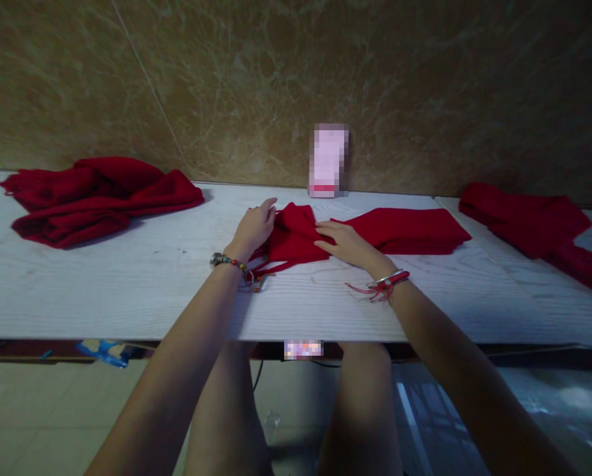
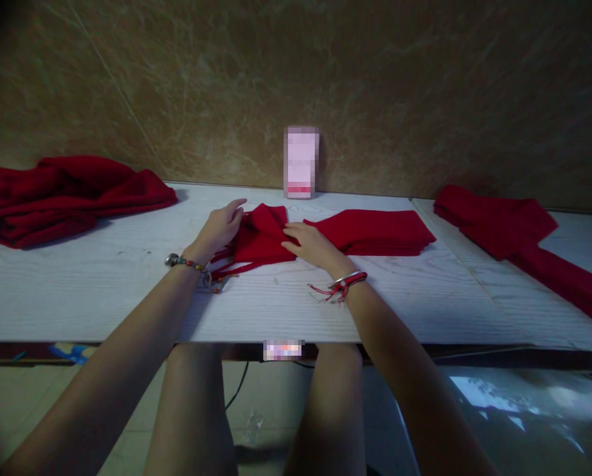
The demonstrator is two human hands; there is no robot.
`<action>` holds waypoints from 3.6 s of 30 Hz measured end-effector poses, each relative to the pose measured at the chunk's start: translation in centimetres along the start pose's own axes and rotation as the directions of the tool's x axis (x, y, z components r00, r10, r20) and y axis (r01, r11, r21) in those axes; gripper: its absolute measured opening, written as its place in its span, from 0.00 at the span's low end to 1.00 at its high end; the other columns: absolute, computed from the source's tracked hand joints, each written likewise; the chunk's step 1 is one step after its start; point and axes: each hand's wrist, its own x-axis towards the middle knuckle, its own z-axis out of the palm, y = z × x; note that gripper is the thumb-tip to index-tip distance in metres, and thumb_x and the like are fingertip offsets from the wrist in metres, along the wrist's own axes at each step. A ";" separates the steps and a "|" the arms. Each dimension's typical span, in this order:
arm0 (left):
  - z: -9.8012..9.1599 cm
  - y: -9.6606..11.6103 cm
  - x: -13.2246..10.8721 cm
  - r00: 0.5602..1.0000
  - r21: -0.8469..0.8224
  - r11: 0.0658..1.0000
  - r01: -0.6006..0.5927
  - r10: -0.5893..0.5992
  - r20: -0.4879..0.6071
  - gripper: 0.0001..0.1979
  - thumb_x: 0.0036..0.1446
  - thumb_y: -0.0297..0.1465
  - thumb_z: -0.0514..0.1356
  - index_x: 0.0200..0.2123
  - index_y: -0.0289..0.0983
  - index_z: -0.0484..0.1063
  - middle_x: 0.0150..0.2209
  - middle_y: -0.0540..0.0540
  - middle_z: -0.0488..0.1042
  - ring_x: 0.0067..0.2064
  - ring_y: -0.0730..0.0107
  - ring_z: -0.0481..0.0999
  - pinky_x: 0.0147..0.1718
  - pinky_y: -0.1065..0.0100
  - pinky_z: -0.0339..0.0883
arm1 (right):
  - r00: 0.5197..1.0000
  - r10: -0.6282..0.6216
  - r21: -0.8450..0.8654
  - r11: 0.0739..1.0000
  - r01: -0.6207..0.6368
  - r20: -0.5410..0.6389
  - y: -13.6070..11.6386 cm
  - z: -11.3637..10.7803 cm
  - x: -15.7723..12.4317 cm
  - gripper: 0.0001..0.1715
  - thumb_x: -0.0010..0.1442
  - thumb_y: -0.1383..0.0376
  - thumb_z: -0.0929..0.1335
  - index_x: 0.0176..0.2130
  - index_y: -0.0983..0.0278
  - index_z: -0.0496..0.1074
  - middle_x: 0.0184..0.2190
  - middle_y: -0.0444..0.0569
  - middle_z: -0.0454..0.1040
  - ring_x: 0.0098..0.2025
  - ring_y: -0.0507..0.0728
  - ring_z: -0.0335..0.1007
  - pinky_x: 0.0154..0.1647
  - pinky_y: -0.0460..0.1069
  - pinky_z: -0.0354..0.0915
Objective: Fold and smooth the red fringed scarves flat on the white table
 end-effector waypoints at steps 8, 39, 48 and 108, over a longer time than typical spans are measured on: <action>0.3 -1.6 0.2 0.999 -0.111 0.994 0.007 -0.001 0.051 0.42 0.47 0.15 0.47 0.66 0.36 0.43 0.48 0.41 0.76 0.45 0.67 0.76 0.47 0.65 0.67 | 0.997 0.076 0.015 0.997 -0.076 -0.020 -0.7 -0.9 -0.3 0.20 0.61 0.65 0.63 0.52 0.68 0.71 0.52 0.54 0.73 0.55 0.58 0.67 0.59 0.56 0.60; 0.5 -2.9 0.3 0.977 0.089 0.978 0.187 -0.195 0.086 0.34 0.55 0.36 0.57 0.64 0.46 0.51 0.61 0.36 0.61 0.63 0.42 0.55 0.53 0.33 0.51 | 0.736 0.677 -0.348 0.684 -0.642 -0.027 7.1 -5.6 -5.1 0.28 0.64 0.58 0.57 0.62 0.55 0.59 0.65 0.54 0.53 0.66 0.72 0.44 0.55 0.78 0.48; -0.5 -0.7 -0.6 0.932 0.234 0.970 0.070 -0.147 0.332 0.41 0.55 0.49 0.56 0.67 0.43 0.42 0.67 0.35 0.45 0.66 0.39 0.42 0.56 0.35 0.47 | 0.834 0.542 -0.388 0.750 -0.536 -0.106 3.9 -4.9 -3.7 0.29 0.65 0.57 0.56 0.63 0.58 0.57 0.66 0.54 0.52 0.67 0.69 0.41 0.58 0.77 0.44; -8.4 -4.5 -1.6 0.941 0.301 0.905 -0.301 0.230 0.249 0.11 0.50 0.36 0.53 0.31 0.36 0.71 0.31 0.47 0.73 0.32 0.67 0.71 0.32 0.71 0.62 | 0.975 0.027 -0.001 1.000 -0.028 -0.222 0.6 -2.5 -1.0 0.08 0.52 0.75 0.67 0.30 0.64 0.73 0.30 0.49 0.75 0.36 0.57 0.70 0.41 0.53 0.66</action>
